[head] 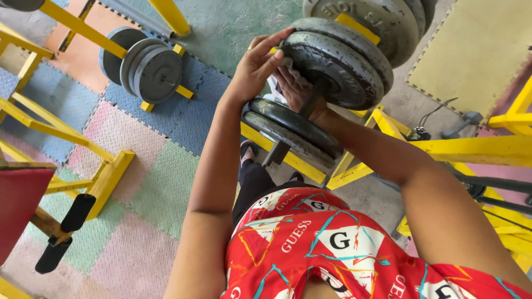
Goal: Cleaning and wiping down weight plates on a gym machine using a cloth.
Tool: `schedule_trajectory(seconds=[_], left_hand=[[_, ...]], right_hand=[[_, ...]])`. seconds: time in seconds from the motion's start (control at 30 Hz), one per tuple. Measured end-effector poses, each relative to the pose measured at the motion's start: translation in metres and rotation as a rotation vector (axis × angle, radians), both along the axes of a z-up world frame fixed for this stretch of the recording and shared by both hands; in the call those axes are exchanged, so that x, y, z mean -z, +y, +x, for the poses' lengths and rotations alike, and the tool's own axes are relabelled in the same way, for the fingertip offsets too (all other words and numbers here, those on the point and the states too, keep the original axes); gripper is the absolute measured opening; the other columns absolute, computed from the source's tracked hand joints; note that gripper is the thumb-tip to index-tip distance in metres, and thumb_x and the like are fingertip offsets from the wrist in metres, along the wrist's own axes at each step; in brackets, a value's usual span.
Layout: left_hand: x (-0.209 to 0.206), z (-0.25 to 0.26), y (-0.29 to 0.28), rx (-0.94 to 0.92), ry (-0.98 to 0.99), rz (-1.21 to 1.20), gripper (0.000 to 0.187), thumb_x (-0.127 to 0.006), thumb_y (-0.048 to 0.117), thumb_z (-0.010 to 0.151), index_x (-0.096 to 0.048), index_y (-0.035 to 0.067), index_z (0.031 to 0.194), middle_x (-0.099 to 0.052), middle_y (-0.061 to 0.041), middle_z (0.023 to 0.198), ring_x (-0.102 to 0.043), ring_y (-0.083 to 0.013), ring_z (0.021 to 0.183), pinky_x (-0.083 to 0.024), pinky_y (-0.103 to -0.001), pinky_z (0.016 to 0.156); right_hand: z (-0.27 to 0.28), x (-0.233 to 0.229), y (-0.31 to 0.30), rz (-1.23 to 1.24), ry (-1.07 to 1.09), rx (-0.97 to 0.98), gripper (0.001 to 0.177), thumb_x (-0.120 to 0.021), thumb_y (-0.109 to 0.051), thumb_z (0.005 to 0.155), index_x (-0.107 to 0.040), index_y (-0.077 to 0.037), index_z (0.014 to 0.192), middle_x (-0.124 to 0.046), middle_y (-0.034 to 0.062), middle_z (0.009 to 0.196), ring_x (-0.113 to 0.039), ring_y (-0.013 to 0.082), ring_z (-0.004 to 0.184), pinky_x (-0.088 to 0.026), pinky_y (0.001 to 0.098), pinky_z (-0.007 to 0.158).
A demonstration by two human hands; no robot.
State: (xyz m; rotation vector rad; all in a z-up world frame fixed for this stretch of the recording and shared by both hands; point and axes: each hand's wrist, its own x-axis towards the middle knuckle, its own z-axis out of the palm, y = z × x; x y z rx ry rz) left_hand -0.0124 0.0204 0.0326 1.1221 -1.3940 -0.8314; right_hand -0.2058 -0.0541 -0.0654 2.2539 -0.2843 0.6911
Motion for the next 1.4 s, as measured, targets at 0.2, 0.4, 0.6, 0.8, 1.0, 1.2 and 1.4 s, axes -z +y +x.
schedule_trajectory(seconds=[0.2, 0.4, 0.6, 0.8, 1.0, 1.2, 1.4], left_hand=[[0.007, 0.008, -0.010, 0.052, -0.015, -0.047, 0.039, -0.059, 0.021, 0.114, -0.055, 0.018, 0.153, -0.049, -0.006, 0.141, -0.054, -0.0196, 0.135, -0.048, -0.036, 0.117], [0.009, 0.031, -0.028, 0.205, 0.152, 0.031, 0.035, -0.063, 0.014, 0.111, -0.064, 0.010, 0.146, -0.050, -0.004, 0.133, -0.055, -0.0171, 0.128, -0.051, -0.035, 0.111], [-0.005, 0.055, -0.037, 0.370, 0.111, 0.055, 0.044, -0.063, 0.029, 0.106, -0.062, 0.010, 0.146, -0.049, -0.006, 0.133, -0.049, -0.0192, 0.129, -0.040, -0.035, 0.113], [-0.013, 0.075, -0.054, 0.510, 0.138, 0.053, 0.052, -0.057, 0.043, 0.108, -0.063, 0.007, 0.145, -0.050, -0.007, 0.126, -0.049, -0.0201, 0.118, -0.039, -0.034, 0.112], [-0.010, 0.087, -0.069, 0.561, 0.104, 0.022, 0.062, -0.047, 0.055, 0.108, -0.067, 0.007, 0.141, -0.051, -0.005, 0.108, -0.050, -0.0194, 0.107, -0.042, -0.033, 0.104], [-0.004, 0.096, -0.070, 0.634, 0.301, 0.115, 0.067, -0.042, 0.061, 0.109, -0.064, 0.005, 0.140, -0.057, -0.008, 0.123, -0.056, -0.0210, 0.120, -0.046, -0.037, 0.111], [-0.002, 0.104, -0.066, 0.643, 0.377, 0.214, 0.062, -0.040, 0.054, 0.111, -0.061, 0.003, 0.140, -0.060, -0.011, 0.140, -0.058, -0.0224, 0.132, -0.043, -0.039, 0.115]], right_hand=[[-0.010, -0.029, 0.015, 0.178, 0.082, 0.056, 0.051, -0.055, -0.021, 0.106, -0.055, -0.002, 0.154, -0.048, 0.0071, 0.163, -0.036, 0.0170, 0.155, -0.025, 0.0372, 0.125], [-0.140, 0.050, 0.029, 0.326, 0.313, 0.332, 0.050, -0.059, -0.027, 0.096, -0.060, -0.019, 0.145, -0.057, -0.0037, 0.152, -0.045, 0.0078, 0.146, -0.037, 0.0355, 0.112], [-0.154, -0.046, 0.034, 0.051, 0.142, 0.406, 0.056, -0.051, -0.054, 0.112, -0.059, -0.023, 0.158, -0.049, -0.0059, 0.161, -0.033, 0.0197, 0.153, -0.008, 0.0504, 0.126], [-0.106, -0.172, 0.020, -0.115, 0.486, 0.306, 0.049, -0.052, -0.042, 0.102, -0.060, -0.029, 0.148, -0.053, -0.0080, 0.156, -0.034, 0.0087, 0.150, 0.001, 0.0505, 0.125], [-0.015, -0.230, 0.011, -0.150, 0.668, 0.176, 0.052, -0.056, -0.024, 0.090, -0.061, -0.022, 0.142, -0.056, -0.0026, 0.150, -0.044, 0.0116, 0.141, -0.010, 0.0454, 0.123], [0.074, -0.212, 0.010, -0.134, 1.209, 0.078, 0.040, -0.053, -0.022, 0.087, -0.079, -0.002, 0.111, -0.071, 0.0147, 0.126, -0.053, 0.0311, 0.132, -0.019, 0.0513, 0.119], [0.063, 0.015, 0.000, 0.482, 1.102, 0.312, 0.043, -0.049, -0.030, 0.100, -0.078, 0.000, 0.092, -0.076, 0.0169, 0.103, -0.066, 0.0311, 0.101, -0.048, 0.0398, 0.097]])
